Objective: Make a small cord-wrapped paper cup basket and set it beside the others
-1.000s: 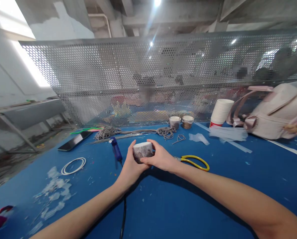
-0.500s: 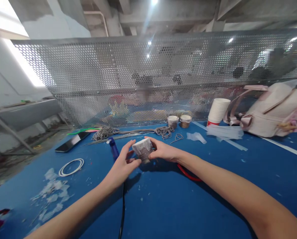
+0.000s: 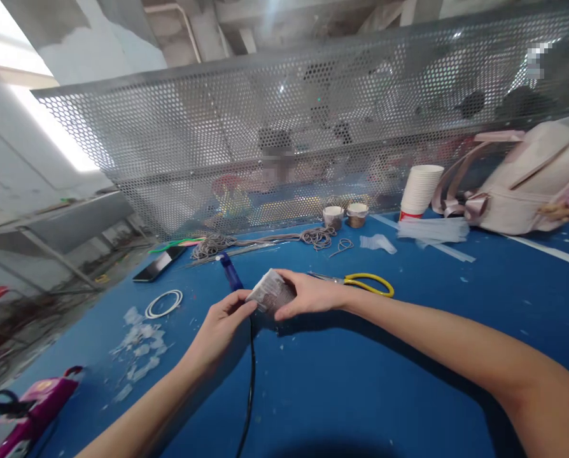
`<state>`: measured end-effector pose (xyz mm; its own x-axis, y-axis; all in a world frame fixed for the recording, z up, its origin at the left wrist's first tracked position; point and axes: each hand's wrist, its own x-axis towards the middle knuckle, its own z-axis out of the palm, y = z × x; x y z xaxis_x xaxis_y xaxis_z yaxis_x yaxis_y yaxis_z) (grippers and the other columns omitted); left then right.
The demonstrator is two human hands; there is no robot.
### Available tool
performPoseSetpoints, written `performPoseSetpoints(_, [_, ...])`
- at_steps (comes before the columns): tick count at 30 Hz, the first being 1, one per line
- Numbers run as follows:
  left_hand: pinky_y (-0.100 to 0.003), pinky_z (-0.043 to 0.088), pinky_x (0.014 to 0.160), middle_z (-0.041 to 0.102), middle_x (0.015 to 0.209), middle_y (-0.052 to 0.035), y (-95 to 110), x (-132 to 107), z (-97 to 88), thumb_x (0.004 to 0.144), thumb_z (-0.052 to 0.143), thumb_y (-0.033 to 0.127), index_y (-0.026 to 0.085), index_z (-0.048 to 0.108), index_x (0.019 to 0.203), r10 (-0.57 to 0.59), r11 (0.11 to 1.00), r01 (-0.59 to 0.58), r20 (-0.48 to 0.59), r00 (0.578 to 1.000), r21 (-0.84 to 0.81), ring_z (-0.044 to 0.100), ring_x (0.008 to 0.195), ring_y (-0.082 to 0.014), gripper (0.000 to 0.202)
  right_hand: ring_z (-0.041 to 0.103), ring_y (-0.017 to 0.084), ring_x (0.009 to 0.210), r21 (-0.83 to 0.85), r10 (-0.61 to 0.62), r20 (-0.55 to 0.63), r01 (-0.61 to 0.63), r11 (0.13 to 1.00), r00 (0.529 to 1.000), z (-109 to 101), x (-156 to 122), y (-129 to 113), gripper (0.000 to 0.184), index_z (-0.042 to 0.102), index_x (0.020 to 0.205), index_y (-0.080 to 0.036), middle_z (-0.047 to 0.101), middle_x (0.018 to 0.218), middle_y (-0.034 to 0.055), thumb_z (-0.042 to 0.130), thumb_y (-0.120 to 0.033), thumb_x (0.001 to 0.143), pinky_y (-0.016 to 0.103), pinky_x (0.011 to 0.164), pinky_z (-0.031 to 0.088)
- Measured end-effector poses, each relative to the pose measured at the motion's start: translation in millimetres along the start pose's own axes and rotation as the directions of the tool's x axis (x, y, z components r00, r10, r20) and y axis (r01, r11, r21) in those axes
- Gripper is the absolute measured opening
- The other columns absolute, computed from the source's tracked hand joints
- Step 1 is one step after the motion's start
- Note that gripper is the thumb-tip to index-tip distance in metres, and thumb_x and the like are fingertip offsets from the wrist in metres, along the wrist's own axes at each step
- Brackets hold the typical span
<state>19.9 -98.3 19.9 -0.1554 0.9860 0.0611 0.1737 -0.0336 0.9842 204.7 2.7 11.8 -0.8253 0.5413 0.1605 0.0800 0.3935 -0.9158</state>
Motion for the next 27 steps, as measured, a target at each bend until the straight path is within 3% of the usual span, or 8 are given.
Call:
performPoseSetpoints(4, [-0.026, 0.043, 0.07, 0.068, 0.077, -0.0053, -8, -3, -2.7, 0.067, 0.073, 0.038, 0.016, 0.071, 0.076, -0.06, 0.996, 0.059, -0.012, 0.998, -0.062, 0.058, 0.073, -0.0169, 0.024, 0.06, 0.022, 0.102, 0.006, 0.074, 0.096, -0.075, 0.997, 0.993, -4, -22, 0, 0.092, 0.034, 0.14, -0.016, 0.056, 0.126, 0.0122, 0.077, -0.023, 0.059, 0.031, 0.081, 0.051])
performPoseSetpoints(6, [-0.026, 0.044, 0.072, 0.069, 0.078, -0.0052, -7, -5, -3.0, 0.067, 0.074, 0.038, 0.017, 0.071, 0.076, -0.048, 0.997, 0.047, -0.019, 0.999, -0.059, 0.059, 0.075, -0.0169, 0.023, 0.061, 0.024, 0.103, -0.042, 0.098, 0.004, -0.098, 0.994, 0.995, -4, -31, -3, 0.081, 0.037, 0.138, -0.014, 0.054, 0.128, 0.0157, 0.073, -0.03, 0.068, 0.035, 0.081, 0.052])
performPoseSetpoints(10, [-0.025, 0.044, 0.067, 0.069, 0.076, -0.0036, 3, -14, 4.6, 0.069, 0.072, 0.039, 0.018, 0.072, 0.079, -0.027, 0.999, 0.027, -0.013, 1.0, 0.02, 0.058, 0.071, -0.0169, 0.024, 0.04, 0.03, 0.13, -0.328, -0.2, -0.286, 0.1, 0.939, 0.937, 10, -33, -8, 0.065, 0.042, 0.135, -0.015, 0.041, 0.141, 0.0177, 0.06, -0.046, 0.081, 0.048, 0.103, 0.037])
performPoseSetpoints(17, [-0.026, 0.043, 0.062, 0.064, 0.066, -0.0035, 20, -35, 16.3, 0.062, 0.077, 0.038, 0.015, 0.069, 0.067, -0.075, 0.996, 0.072, -0.059, 0.995, -0.05, 0.054, 0.063, -0.0147, 0.025, 0.028, 0.032, 0.136, -0.571, -0.544, -0.154, 0.375, 0.73, 0.825, 46, -24, 3, 0.077, 0.024, 0.143, -0.009, 0.031, 0.145, 0.0243, 0.061, -0.033, 0.081, 0.051, 0.107, 0.031])
performPoseSetpoints(20, [-0.027, 0.045, 0.069, 0.065, 0.07, -0.0028, 21, -39, 10.1, 0.06, 0.079, 0.036, 0.015, 0.069, 0.067, -0.089, 0.986, 0.076, -0.088, 0.992, -0.151, 0.057, 0.068, -0.0148, 0.024, 0.038, 0.029, 0.131, -0.447, -0.444, -0.214, 0.316, 0.837, 0.87, 49, -32, 7, 0.076, 0.031, 0.141, -0.012, 0.038, 0.143, 0.0207, 0.066, -0.024, 0.075, 0.044, 0.105, 0.036])
performPoseSetpoints(23, [-0.028, 0.046, 0.077, 0.066, 0.074, -0.0018, 20, -45, 1.7, 0.061, 0.079, 0.034, 0.017, 0.067, 0.067, -0.034, 0.973, -0.001, -0.145, 0.989, -0.232, 0.059, 0.075, -0.0157, 0.022, 0.067, 0.019, 0.082, -0.255, -0.159, -0.306, 0.08, 0.964, 0.939, 47, -45, 13, 0.041, 0.054, 0.121, -0.014, 0.066, 0.105, 0.0119, 0.056, -0.02, 0.081, 0.033, 0.075, 0.053])
performPoseSetpoints(25, [-0.028, 0.046, 0.078, 0.066, 0.076, -0.0015, 20, -49, -4.4, 0.063, 0.077, 0.034, 0.018, 0.068, 0.07, 0.045, 0.972, -0.085, -0.178, 0.983, -0.22, 0.059, 0.078, -0.0161, 0.019, 0.06, 0.012, 0.047, -0.208, -0.065, -0.313, -0.001, 0.978, 0.947, 43, -56, 16, 0.024, 0.065, 0.096, -0.014, 0.067, 0.071, 0.0031, 0.044, -0.022, 0.088, 0.026, 0.053, 0.049])
performPoseSetpoints(27, [-0.028, 0.046, 0.079, 0.066, 0.08, -0.0019, 18, -53, -10.6, 0.066, 0.075, 0.033, 0.019, 0.069, 0.073, 0.133, 0.973, -0.16, -0.162, 0.978, -0.167, 0.059, 0.08, -0.0165, 0.016, 0.053, 0.012, 0.039, -0.206, -0.041, -0.335, -0.03, 0.978, 0.941, 37, -65, 15, 0.033, 0.065, 0.076, -0.015, 0.057, 0.051, -0.0013, 0.04, -0.03, 0.091, 0.025, 0.048, 0.045])
